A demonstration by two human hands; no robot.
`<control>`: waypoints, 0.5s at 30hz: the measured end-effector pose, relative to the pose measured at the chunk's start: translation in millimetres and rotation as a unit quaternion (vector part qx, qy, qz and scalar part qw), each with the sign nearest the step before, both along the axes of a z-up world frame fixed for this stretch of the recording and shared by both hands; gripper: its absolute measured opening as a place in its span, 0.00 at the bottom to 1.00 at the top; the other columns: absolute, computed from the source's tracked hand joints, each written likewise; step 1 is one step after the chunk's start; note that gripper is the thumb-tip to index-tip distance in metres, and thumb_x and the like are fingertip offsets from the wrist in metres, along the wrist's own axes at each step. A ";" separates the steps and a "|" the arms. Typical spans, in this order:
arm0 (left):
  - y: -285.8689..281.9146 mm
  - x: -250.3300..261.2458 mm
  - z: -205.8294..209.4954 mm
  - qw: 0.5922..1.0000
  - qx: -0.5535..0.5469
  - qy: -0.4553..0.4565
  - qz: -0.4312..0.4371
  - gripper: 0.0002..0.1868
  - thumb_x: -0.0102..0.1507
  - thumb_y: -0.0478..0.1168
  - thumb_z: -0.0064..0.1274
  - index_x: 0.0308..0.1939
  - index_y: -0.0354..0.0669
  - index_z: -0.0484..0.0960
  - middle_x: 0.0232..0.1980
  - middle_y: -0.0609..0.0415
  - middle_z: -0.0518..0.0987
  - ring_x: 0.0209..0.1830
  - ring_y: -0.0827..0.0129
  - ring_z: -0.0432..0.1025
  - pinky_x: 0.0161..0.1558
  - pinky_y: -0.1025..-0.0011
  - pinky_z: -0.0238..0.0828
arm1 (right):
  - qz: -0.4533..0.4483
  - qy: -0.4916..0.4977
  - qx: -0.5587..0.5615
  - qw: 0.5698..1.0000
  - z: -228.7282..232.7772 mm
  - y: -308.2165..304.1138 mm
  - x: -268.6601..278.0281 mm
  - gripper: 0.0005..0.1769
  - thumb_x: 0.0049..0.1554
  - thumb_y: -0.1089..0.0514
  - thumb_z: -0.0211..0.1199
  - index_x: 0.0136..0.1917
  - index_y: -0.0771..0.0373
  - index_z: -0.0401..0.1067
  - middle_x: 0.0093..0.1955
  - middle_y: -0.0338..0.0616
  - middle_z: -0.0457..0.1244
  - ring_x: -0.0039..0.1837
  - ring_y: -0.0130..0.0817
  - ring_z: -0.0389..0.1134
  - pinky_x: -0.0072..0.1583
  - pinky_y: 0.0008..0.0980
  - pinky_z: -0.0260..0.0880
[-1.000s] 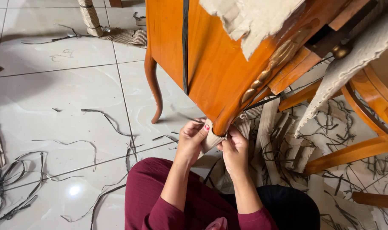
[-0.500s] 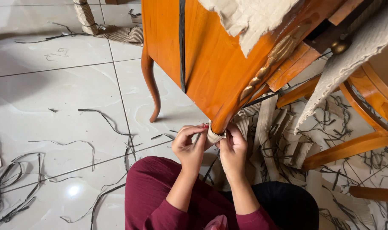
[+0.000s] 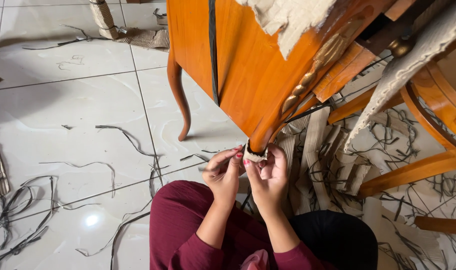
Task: Wrapping wooden furniture legs with protective cardboard strips and securing them with thin ties.
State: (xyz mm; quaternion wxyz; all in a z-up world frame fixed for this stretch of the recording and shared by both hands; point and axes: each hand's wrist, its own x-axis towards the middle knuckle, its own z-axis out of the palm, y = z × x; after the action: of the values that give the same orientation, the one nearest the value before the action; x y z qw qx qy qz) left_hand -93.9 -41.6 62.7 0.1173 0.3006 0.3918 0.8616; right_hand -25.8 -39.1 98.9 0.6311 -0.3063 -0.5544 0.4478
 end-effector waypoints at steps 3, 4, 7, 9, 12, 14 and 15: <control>2.0 -5.7 1.3 1.000 0.013 0.020 0.009 0.03 0.61 0.29 0.63 0.34 0.33 0.84 0.37 0.41 0.87 0.41 0.58 0.84 0.49 0.61 0.79 | -0.046 0.003 0.004 0.999 -16.6 15.0 -1.5 0.29 0.52 0.68 0.73 0.62 0.61 0.63 0.44 0.36 0.58 0.40 0.18 0.53 0.41 0.15 0.67; 2.3 -5.8 -0.7 1.000 0.013 0.020 0.010 0.03 0.61 0.29 0.63 0.34 0.33 0.84 0.37 0.41 0.87 0.41 0.58 0.84 0.49 0.61 0.79 | -0.045 0.003 0.004 0.999 -16.6 14.1 -3.6 0.29 0.52 0.68 0.73 0.62 0.61 0.63 0.44 0.36 0.58 0.40 0.18 0.53 0.41 0.15 0.67; 3.6 -6.5 -6.8 0.999 0.030 0.010 0.004 0.03 0.64 0.28 0.59 0.35 0.32 0.81 0.37 0.39 0.86 0.43 0.55 0.83 0.52 0.57 0.78 | -0.115 -0.021 0.006 0.993 -17.4 13.1 -10.4 0.33 0.49 0.68 0.77 0.61 0.61 0.62 0.42 0.36 0.56 0.38 0.19 0.51 0.36 0.13 0.57; 4.3 -7.2 -11.6 0.998 0.052 0.028 0.006 0.05 0.65 0.29 0.58 0.34 0.35 0.81 0.38 0.42 0.86 0.45 0.58 0.82 0.58 0.57 0.76 | -0.154 -0.022 0.001 0.988 -19.7 14.3 -15.8 0.36 0.47 0.69 0.79 0.60 0.60 0.59 0.42 0.35 0.50 0.38 0.20 0.50 0.33 0.11 0.54; 2.4 -7.7 -19.2 0.993 0.106 0.056 -0.010 0.05 0.64 0.27 0.58 0.34 0.37 0.81 0.39 0.44 0.87 0.47 0.56 0.82 0.61 0.50 0.71 | -0.176 -0.011 0.015 0.984 -12.4 12.5 -21.7 0.32 0.48 0.68 0.78 0.55 0.61 0.58 0.41 0.36 0.49 0.36 0.19 0.52 0.32 0.12 0.55; 4.2 -4.8 -26.8 0.991 0.124 0.059 -0.011 0.05 0.62 0.25 0.59 0.34 0.37 0.82 0.38 0.44 0.87 0.45 0.56 0.82 0.59 0.51 0.73 | -0.135 0.005 0.008 0.991 -12.2 14.7 -11.2 0.28 0.50 0.68 0.77 0.51 0.60 0.58 0.39 0.35 0.53 0.35 0.19 0.59 0.34 0.13 0.60; 4.8 -2.3 -31.4 0.988 0.140 0.060 -0.012 0.06 0.61 0.24 0.60 0.33 0.36 0.83 0.36 0.44 0.87 0.44 0.56 0.83 0.58 0.52 0.74 | -0.093 0.018 0.000 0.996 -12.8 15.5 -4.9 0.25 0.52 0.67 0.76 0.46 0.60 0.57 0.38 0.34 0.57 0.34 0.20 0.67 0.36 0.13 0.65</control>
State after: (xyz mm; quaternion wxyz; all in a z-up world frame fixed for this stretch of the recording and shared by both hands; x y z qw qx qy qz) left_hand -96.1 -36.9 31.3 0.0605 0.3697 0.2702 0.8869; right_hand -30.7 -23.6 86.2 0.6798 -0.3484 -0.5122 0.3926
